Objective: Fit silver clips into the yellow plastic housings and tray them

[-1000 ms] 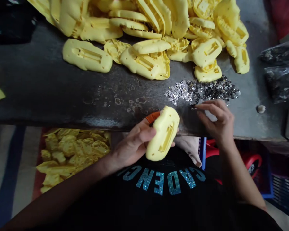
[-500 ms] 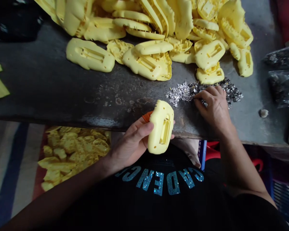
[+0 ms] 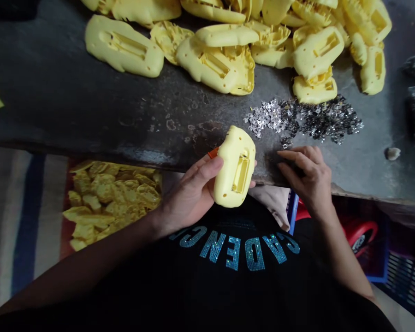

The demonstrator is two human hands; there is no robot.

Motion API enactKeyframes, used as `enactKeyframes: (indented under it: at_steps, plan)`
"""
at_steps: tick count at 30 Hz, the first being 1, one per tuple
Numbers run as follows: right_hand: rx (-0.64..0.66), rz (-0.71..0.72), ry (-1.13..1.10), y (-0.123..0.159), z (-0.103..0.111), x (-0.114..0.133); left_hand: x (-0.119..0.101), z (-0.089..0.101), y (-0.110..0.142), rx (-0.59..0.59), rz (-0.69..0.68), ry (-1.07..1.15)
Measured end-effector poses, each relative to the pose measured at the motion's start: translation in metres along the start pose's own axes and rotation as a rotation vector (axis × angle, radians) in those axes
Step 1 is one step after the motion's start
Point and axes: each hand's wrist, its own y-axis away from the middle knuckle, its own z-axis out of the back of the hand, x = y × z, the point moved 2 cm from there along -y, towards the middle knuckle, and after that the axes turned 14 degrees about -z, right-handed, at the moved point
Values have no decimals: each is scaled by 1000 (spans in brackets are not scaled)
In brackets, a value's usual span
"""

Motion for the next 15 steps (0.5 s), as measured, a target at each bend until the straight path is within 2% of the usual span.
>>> enactKeyframes:
  at_steps: [5, 10, 15]
  plan:
    - [18, -1, 15, -4, -5, 8, 6, 5, 1, 53, 15, 8]
    - [116, 47, -264, -12, 19, 42, 11, 4, 2, 165, 116, 75]
    - [190, 143, -225, -19, 35, 67, 12, 2, 4, 193, 155, 116]
